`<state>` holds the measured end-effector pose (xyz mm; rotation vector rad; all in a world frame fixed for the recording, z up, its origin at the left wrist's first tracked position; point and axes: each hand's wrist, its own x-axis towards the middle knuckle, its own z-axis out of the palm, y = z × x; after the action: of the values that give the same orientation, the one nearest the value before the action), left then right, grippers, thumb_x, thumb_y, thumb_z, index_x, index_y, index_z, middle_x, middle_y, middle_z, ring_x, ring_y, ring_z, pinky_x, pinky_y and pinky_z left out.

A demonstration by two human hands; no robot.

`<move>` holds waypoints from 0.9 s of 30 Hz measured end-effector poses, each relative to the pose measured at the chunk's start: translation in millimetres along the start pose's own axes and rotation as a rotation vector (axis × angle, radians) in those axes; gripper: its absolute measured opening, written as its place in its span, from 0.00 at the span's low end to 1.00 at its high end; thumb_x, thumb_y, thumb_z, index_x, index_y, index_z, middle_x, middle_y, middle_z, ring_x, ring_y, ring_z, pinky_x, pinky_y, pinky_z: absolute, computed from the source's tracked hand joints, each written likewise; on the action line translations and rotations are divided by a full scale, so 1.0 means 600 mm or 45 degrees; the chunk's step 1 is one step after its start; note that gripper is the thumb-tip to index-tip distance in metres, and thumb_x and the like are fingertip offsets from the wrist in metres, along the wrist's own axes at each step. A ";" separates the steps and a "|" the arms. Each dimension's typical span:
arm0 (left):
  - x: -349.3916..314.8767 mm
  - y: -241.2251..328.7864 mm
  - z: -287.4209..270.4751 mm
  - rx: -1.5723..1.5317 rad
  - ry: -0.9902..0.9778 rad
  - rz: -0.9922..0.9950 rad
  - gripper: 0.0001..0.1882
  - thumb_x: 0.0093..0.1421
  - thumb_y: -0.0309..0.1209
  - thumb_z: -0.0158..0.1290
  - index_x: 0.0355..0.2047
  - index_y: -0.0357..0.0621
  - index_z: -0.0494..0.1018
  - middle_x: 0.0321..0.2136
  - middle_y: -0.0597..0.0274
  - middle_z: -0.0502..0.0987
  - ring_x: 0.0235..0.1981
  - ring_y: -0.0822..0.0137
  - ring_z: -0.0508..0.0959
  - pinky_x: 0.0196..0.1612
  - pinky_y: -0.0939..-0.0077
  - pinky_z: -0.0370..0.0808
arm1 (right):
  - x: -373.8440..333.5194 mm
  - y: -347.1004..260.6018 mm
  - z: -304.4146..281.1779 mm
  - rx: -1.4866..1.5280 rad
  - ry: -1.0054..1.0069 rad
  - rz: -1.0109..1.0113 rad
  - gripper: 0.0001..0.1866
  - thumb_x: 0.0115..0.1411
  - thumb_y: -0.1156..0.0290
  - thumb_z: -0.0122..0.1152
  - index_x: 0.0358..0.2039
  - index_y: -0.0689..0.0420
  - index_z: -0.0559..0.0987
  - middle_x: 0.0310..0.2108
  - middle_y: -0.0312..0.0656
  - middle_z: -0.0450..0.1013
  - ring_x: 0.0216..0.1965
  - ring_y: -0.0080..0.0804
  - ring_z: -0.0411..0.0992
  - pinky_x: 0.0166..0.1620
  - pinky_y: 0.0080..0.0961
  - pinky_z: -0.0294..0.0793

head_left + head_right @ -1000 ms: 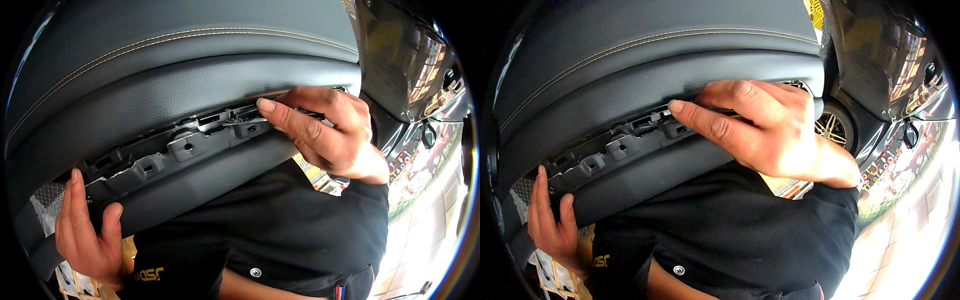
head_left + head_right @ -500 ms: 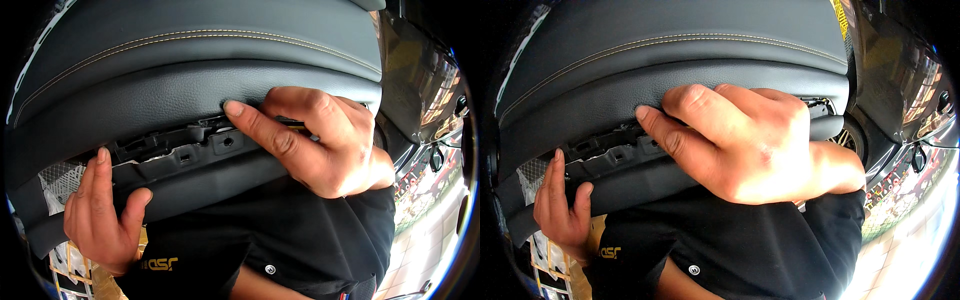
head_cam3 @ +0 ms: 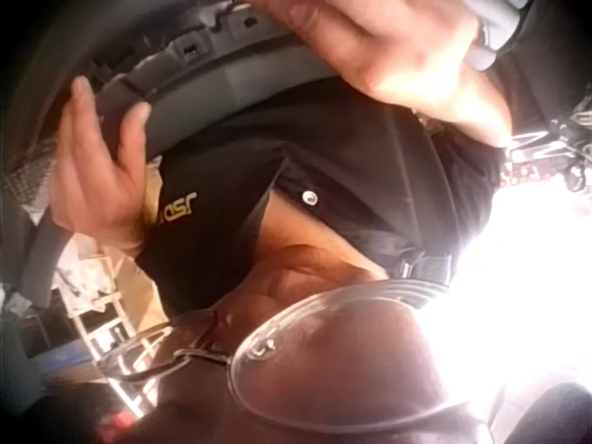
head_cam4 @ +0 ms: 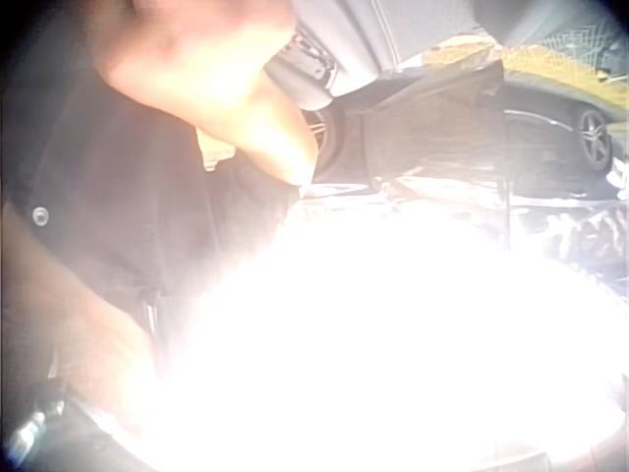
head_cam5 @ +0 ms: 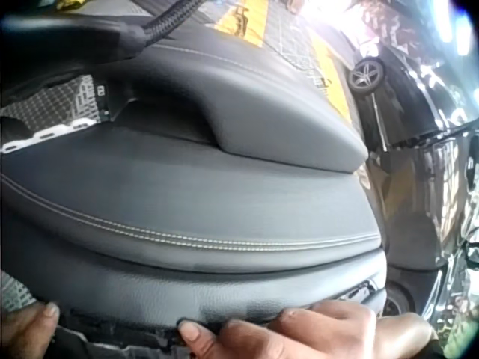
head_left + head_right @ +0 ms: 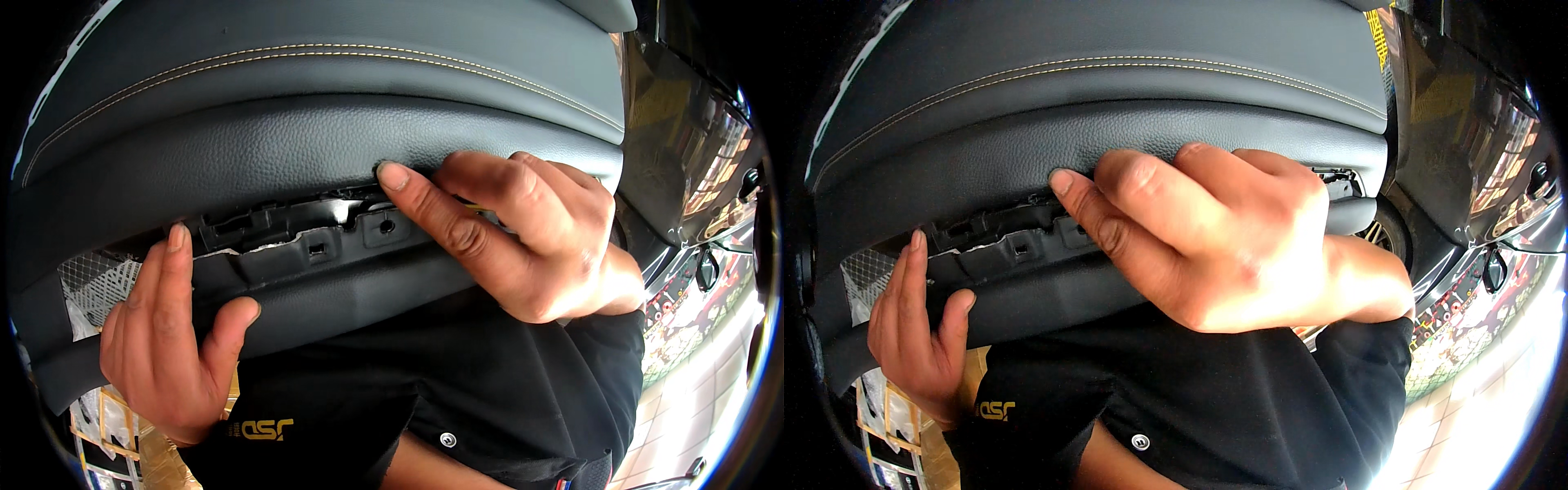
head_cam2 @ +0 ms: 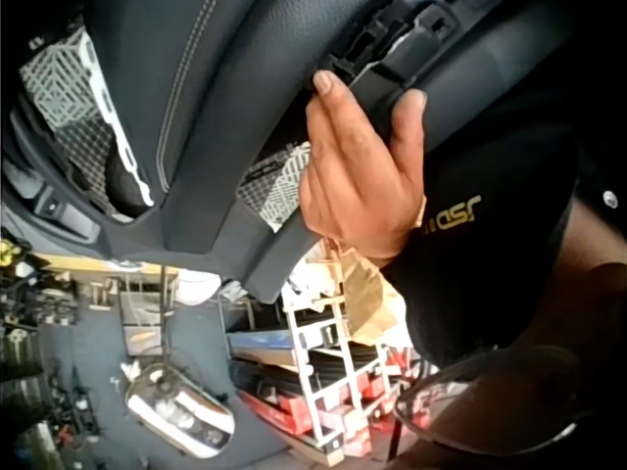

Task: The person uses a prying tool to detach plastic trim components and internal wiring from a car door panel while sitting on the floor.

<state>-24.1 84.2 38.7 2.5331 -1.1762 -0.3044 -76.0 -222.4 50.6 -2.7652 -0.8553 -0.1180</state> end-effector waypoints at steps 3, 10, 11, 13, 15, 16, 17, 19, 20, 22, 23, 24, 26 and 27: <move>-0.012 0.012 -0.006 0.017 0.014 -0.052 0.33 0.62 0.49 0.60 0.53 0.28 0.75 0.43 0.46 0.83 0.37 0.57 0.86 0.32 0.74 0.78 | -0.002 0.006 0.003 -0.129 0.048 -0.139 0.21 0.43 0.72 0.76 0.42 0.50 0.89 0.32 0.33 0.71 0.19 0.16 0.64 0.16 0.14 0.60; -0.004 0.003 -0.001 0.001 0.037 -0.009 0.33 0.62 0.50 0.60 0.52 0.28 0.76 0.42 0.46 0.83 0.36 0.57 0.86 0.31 0.74 0.79 | -0.021 -0.004 0.024 -0.346 0.202 -0.175 0.19 0.46 0.73 0.77 0.41 0.45 0.89 0.34 0.30 0.71 0.18 0.15 0.62 0.17 0.12 0.57; -0.006 0.003 -0.001 -0.002 0.039 -0.012 0.33 0.62 0.50 0.59 0.52 0.28 0.76 0.42 0.46 0.83 0.36 0.57 0.86 0.31 0.74 0.79 | -0.020 -0.005 0.024 -0.343 0.208 -0.167 0.19 0.46 0.73 0.77 0.41 0.45 0.89 0.34 0.30 0.71 0.18 0.15 0.62 0.17 0.12 0.58; -0.007 0.004 -0.001 -0.011 0.045 -0.019 0.33 0.63 0.50 0.59 0.52 0.28 0.76 0.42 0.46 0.83 0.36 0.57 0.86 0.31 0.74 0.79 | -0.017 -0.007 0.021 -0.331 0.200 -0.139 0.20 0.46 0.73 0.77 0.42 0.44 0.89 0.34 0.29 0.71 0.18 0.15 0.63 0.17 0.12 0.58; -0.004 0.005 -0.003 -0.003 0.042 -0.009 0.33 0.63 0.50 0.59 0.52 0.28 0.76 0.42 0.45 0.83 0.36 0.57 0.86 0.31 0.74 0.79 | -0.016 -0.012 0.014 -0.313 0.178 -0.111 0.21 0.45 0.73 0.77 0.43 0.44 0.89 0.35 0.30 0.71 0.19 0.16 0.64 0.18 0.13 0.60; -0.003 0.005 -0.004 0.001 0.040 -0.006 0.33 0.63 0.50 0.59 0.52 0.28 0.76 0.41 0.45 0.83 0.36 0.57 0.86 0.31 0.74 0.79 | -0.016 -0.013 0.011 -0.303 0.172 -0.104 0.22 0.45 0.73 0.77 0.43 0.45 0.88 0.35 0.30 0.72 0.19 0.16 0.64 0.18 0.13 0.60; -0.002 0.006 -0.006 0.003 0.037 -0.003 0.33 0.63 0.50 0.58 0.52 0.27 0.76 0.41 0.45 0.83 0.36 0.57 0.86 0.31 0.74 0.79 | -0.018 -0.012 0.009 -0.295 0.174 -0.109 0.22 0.45 0.73 0.77 0.44 0.45 0.88 0.35 0.30 0.72 0.20 0.16 0.65 0.19 0.13 0.61; 0.000 0.006 -0.007 0.007 0.029 0.004 0.33 0.63 0.50 0.58 0.53 0.27 0.75 0.41 0.44 0.83 0.36 0.57 0.86 0.31 0.74 0.79 | -0.024 -0.008 0.008 -0.240 0.187 -0.109 0.23 0.44 0.74 0.76 0.44 0.46 0.88 0.35 0.31 0.72 0.20 0.17 0.66 0.19 0.13 0.62; 0.000 0.006 -0.007 0.003 0.028 0.004 0.33 0.64 0.50 0.58 0.53 0.27 0.75 0.41 0.44 0.83 0.36 0.57 0.86 0.31 0.74 0.79 | -0.028 -0.006 0.008 -0.192 0.198 -0.105 0.23 0.44 0.74 0.76 0.45 0.47 0.88 0.35 0.32 0.72 0.21 0.17 0.66 0.20 0.14 0.63; 0.000 0.006 -0.006 -0.004 0.027 0.005 0.33 0.64 0.50 0.58 0.53 0.27 0.75 0.41 0.44 0.83 0.36 0.57 0.86 0.31 0.74 0.79 | -0.032 -0.005 0.005 -0.079 0.153 -0.040 0.23 0.44 0.75 0.75 0.45 0.50 0.88 0.34 0.34 0.72 0.21 0.19 0.68 0.20 0.15 0.66; 0.000 0.005 -0.006 -0.006 0.026 0.006 0.33 0.64 0.50 0.58 0.53 0.27 0.75 0.41 0.44 0.83 0.36 0.57 0.86 0.31 0.74 0.79 | -0.034 -0.004 0.003 -0.023 0.132 -0.006 0.24 0.44 0.76 0.75 0.45 0.52 0.87 0.34 0.36 0.72 0.21 0.20 0.69 0.20 0.16 0.67; -0.001 0.005 -0.006 -0.008 0.026 0.008 0.33 0.64 0.50 0.58 0.53 0.27 0.75 0.41 0.44 0.83 0.36 0.57 0.86 0.31 0.74 0.79 | -0.034 -0.001 0.003 0.023 0.113 0.022 0.24 0.43 0.76 0.75 0.45 0.52 0.87 0.33 0.36 0.72 0.21 0.20 0.70 0.20 0.16 0.68; -0.002 0.005 -0.006 -0.006 0.025 0.006 0.33 0.64 0.50 0.58 0.54 0.27 0.75 0.41 0.44 0.83 0.36 0.57 0.86 0.31 0.74 0.79 | -0.028 0.003 0.001 0.076 0.092 0.039 0.23 0.43 0.77 0.74 0.44 0.53 0.87 0.32 0.37 0.72 0.21 0.21 0.71 0.19 0.17 0.69; -0.003 0.006 -0.007 -0.002 0.025 0.003 0.33 0.64 0.50 0.58 0.54 0.27 0.75 0.42 0.44 0.83 0.36 0.57 0.86 0.31 0.74 0.79 | -0.025 0.004 0.002 0.102 0.083 0.047 0.23 0.43 0.78 0.73 0.44 0.54 0.87 0.31 0.37 0.72 0.21 0.21 0.72 0.19 0.17 0.70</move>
<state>-26.4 84.1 43.8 2.5273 -1.1715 -0.2795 -87.2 -232.0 47.0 -2.6853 -0.7752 -0.1621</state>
